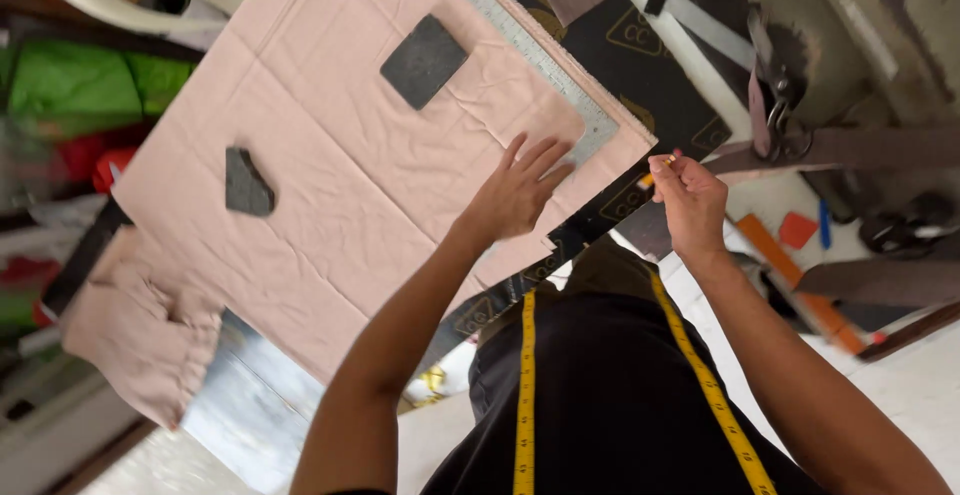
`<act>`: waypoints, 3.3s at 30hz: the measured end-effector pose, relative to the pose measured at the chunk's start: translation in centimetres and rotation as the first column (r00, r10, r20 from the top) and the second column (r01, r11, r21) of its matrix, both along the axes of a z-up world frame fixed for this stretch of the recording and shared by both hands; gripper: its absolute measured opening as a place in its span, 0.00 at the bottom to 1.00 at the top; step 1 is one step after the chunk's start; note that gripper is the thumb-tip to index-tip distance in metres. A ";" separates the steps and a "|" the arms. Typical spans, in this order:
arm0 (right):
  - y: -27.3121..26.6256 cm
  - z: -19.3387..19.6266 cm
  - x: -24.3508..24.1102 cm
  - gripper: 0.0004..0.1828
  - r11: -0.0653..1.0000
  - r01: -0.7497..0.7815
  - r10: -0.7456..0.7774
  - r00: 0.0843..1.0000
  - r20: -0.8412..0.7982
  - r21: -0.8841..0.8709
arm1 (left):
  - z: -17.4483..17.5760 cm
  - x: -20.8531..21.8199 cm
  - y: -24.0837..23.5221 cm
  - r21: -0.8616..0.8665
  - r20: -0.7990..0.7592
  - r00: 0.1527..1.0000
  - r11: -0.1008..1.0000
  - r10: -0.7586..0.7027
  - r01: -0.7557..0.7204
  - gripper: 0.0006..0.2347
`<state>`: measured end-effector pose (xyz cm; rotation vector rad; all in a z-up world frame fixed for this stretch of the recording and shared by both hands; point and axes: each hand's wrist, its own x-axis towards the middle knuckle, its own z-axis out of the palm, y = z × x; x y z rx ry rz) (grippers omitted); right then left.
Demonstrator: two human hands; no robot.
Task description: Measuring, marking, and cutting fabric components on a workbench using a ruler and scissors.
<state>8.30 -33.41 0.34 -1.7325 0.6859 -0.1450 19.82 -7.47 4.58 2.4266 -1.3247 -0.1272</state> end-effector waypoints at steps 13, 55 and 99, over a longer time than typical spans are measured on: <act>16.8 2.1 -2.5 0.09 0.973 0.144 -0.134 0.989 -0.070 0.178 | 0.2 7.1 -2.2 0.511 0.007 0.798 0.689 -0.602 0.515 0.38; 27.8 4.1 -8.1 0.06 0.838 -0.291 0.393 0.909 0.141 -0.462 | -3.8 6.1 -3.3 0.686 0.104 0.698 0.559 -0.708 0.465 0.66; 48.9 0.9 -19.7 0.07 0.890 -0.015 0.090 0.986 0.143 -0.456 | 0.8 -7.6 23.9 0.536 -0.190 0.821 0.644 -0.538 0.546 0.47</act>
